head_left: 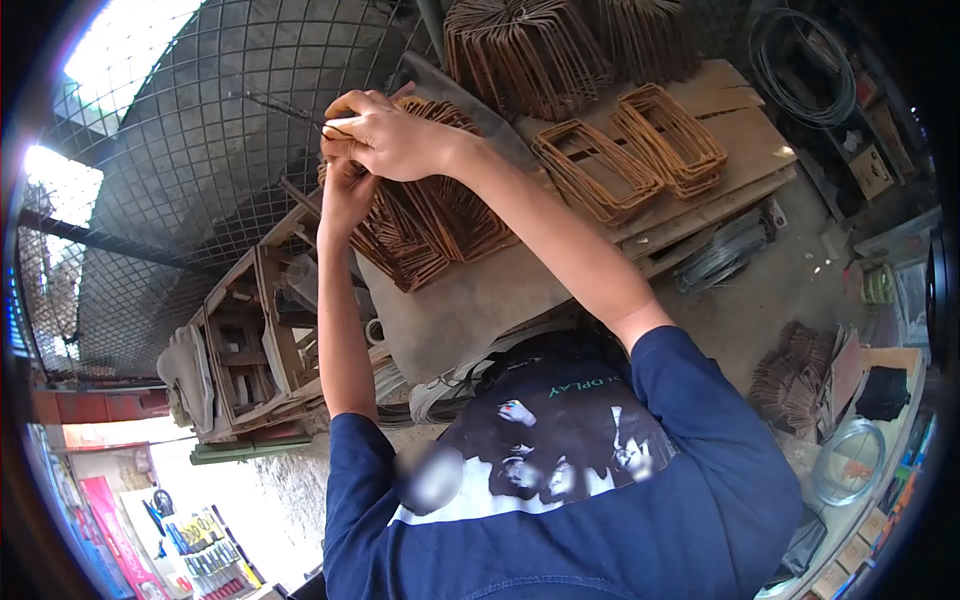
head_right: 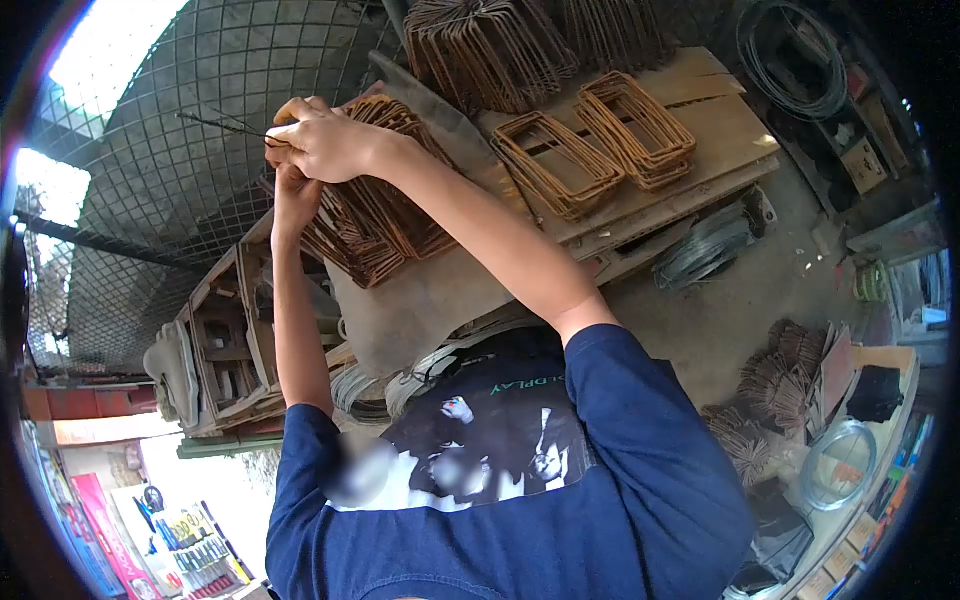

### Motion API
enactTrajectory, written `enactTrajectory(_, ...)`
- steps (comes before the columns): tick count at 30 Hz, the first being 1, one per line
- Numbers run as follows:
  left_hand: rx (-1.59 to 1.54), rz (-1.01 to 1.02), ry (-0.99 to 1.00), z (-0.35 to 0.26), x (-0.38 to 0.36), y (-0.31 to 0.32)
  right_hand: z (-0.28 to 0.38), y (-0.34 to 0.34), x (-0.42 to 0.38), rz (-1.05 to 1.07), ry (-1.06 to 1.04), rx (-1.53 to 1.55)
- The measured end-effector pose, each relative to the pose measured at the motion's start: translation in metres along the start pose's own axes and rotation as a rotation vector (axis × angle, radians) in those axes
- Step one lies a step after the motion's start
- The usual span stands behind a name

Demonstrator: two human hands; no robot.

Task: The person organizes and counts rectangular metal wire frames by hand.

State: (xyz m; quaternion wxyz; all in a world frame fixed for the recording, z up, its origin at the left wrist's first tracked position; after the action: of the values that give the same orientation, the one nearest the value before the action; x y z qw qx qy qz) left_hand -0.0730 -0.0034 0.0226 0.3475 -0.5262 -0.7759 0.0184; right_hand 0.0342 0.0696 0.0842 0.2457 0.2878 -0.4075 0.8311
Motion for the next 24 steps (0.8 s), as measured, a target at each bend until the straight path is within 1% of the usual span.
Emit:
enactTrajectory(1,-0.009,0.005,0.004,-0.002,0.001,0.003,0.005,-0.005,-0.001,-0.026,0.008,-0.044)
enactTrajectory(2,-0.014,-0.004,-0.034,-0.002,0.001,0.004,0.002,-0.015,-0.007,0.048,0.061,-0.036)
enactTrajectory(3,-0.018,-0.015,-0.074,-0.003,0.002,0.006,0.001,-0.033,-0.019,-0.010,0.063,-0.009)
enactTrajectory(4,0.000,0.007,-0.066,-0.010,0.007,0.009,-0.002,-0.052,-0.032,-0.065,0.062,0.020)
enactTrajectory(5,-0.005,-0.005,-0.068,-0.017,0.011,0.010,-0.006,-0.073,-0.049,-0.125,0.115,-0.090)
enactTrajectory(6,-0.014,0.043,-0.036,-0.025,0.014,0.014,-0.031,-0.085,-0.067,-0.086,0.235,-0.136)
enactTrajectory(7,-0.022,0.090,-0.005,-0.030,0.015,0.017,-0.036,-0.105,-0.089,-0.046,0.416,-0.214)
enactTrajectory(8,-0.035,0.096,0.013,-0.032,0.016,0.018,-0.064,-0.115,-0.118,0.004,0.618,-0.310)
enactTrajectory(10,-0.008,0.090,0.000,-0.034,0.015,0.018,-0.100,-0.131,-0.167,0.262,1.023,-0.485)
enactTrajectory(11,0.021,0.096,-0.008,-0.034,0.018,0.019,-0.126,-0.133,-0.193,0.360,1.057,-0.561)
enactTrajectory(13,0.003,0.082,-0.006,-0.036,0.021,0.020,-0.132,-0.136,-0.209,0.380,1.103,-0.560)
enactTrajectory(15,0.033,0.096,-0.038,-0.034,0.022,0.019,-0.137,-0.135,-0.222,0.445,1.202,-0.502)
enactTrajectory(19,0.074,0.089,-0.048,-0.042,0.020,0.019,-0.137,-0.133,-0.228,0.395,1.169,-0.505)
enactTrajectory(20,0.074,0.090,-0.049,-0.041,0.019,0.020,-0.133,-0.132,-0.227,0.326,1.153,-0.547)
enactTrajectory(21,0.066,0.085,-0.033,-0.041,0.018,0.020,-0.133,-0.131,-0.230,0.326,1.153,-0.546)
enactTrajectory(23,0.060,0.077,-0.016,-0.041,0.018,0.019,-0.135,-0.131,-0.232,0.208,1.123,-0.521)
enactTrajectory(24,0.052,0.076,-0.020,-0.041,0.018,0.019,-0.137,-0.133,-0.234,0.207,1.121,-0.520)
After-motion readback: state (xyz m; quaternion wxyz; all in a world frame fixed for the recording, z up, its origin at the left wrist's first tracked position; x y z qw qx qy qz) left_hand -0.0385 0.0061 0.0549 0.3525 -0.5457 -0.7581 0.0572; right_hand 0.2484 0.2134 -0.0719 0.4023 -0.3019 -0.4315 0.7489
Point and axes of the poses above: each hand's wrist, its own x-axis towards the middle knuckle, its own y-axis out of the palm, z = x × y, the point moved 5 cm from there along x, towards the middle knuckle, and after that the axes turned 1 degree about -z, right-handed, at the moved point
